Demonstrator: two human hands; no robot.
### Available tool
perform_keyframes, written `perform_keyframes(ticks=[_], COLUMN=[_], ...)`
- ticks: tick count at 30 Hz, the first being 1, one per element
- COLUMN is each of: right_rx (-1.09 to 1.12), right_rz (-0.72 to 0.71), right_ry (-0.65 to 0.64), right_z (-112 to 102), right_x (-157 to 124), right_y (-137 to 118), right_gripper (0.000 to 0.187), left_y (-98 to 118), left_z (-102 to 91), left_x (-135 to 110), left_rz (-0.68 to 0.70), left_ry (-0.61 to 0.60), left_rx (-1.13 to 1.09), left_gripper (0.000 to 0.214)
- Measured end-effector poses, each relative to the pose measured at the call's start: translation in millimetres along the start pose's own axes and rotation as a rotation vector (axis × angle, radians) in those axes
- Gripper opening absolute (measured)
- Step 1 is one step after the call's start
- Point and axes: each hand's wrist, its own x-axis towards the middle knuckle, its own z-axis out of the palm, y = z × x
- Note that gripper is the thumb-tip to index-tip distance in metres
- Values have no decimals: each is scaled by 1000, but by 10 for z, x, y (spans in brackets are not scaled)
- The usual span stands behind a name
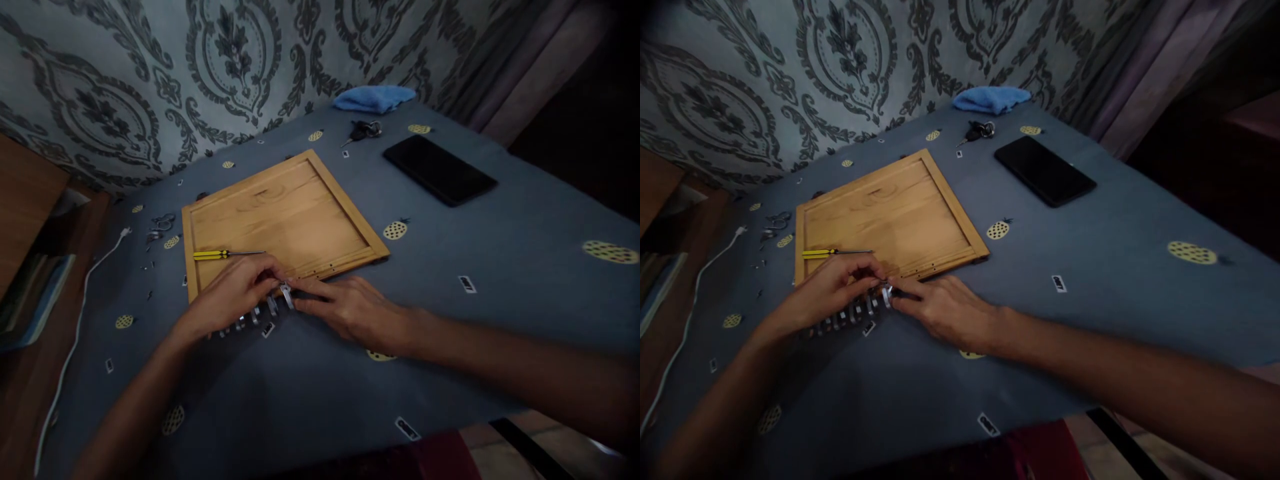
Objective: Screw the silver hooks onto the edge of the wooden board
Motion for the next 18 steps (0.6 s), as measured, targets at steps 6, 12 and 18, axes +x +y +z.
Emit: perform_keyframes(ticks=[6, 12, 18], right_rx=[30, 31, 32], right_rz=[0, 4, -15], right_ry=[-2, -1, 54], right_z=[-11, -2, 30], right_x=[6, 1, -13], right_y=[11, 15, 25], right_gripper=[61, 61, 59], left_y=[-29, 10, 29], left_z=[38, 34, 49], left_x=[-16, -10, -6], left_rz=[54, 23, 17], left_ry=[35, 19, 30], left_rx=[66, 102, 138], left_gripper=[12, 13, 13])
